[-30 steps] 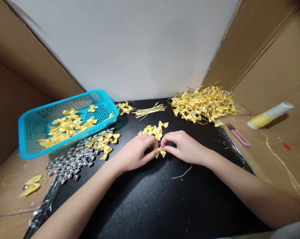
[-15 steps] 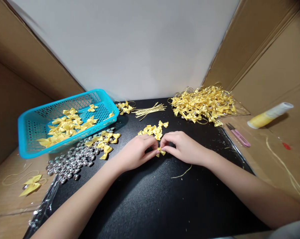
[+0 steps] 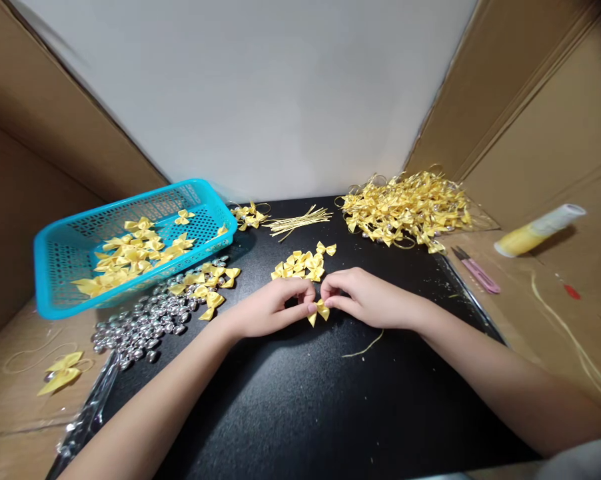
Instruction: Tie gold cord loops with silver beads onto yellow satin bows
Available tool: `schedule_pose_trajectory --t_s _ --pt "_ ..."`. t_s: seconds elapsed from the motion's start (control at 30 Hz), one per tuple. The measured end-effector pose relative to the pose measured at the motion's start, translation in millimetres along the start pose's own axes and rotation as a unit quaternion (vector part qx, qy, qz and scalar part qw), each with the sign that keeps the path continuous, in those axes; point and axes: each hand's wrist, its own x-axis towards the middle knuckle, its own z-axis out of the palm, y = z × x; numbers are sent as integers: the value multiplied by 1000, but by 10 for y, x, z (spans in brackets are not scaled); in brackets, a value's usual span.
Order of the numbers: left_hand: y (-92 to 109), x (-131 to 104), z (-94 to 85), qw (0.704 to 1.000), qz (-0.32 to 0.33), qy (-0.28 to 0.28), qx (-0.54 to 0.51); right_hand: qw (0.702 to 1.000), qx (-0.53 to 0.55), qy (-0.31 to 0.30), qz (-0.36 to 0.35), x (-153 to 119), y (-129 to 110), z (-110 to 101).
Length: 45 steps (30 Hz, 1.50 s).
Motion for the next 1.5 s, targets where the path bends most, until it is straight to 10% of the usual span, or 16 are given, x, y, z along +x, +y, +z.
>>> schedule_pose_trajectory --t_s 0.5,0.77,1.5 --pt "-80 40 21 981 -11 22 -194 1000 13 -15 10 -12 -22 -39" --pt "-68 26 46 984 -3 96 -151 994 90 65 -21 20 31 -10" --pt "28 11 80 990 15 112 -87 993 94 55 -43 6 -26 40"
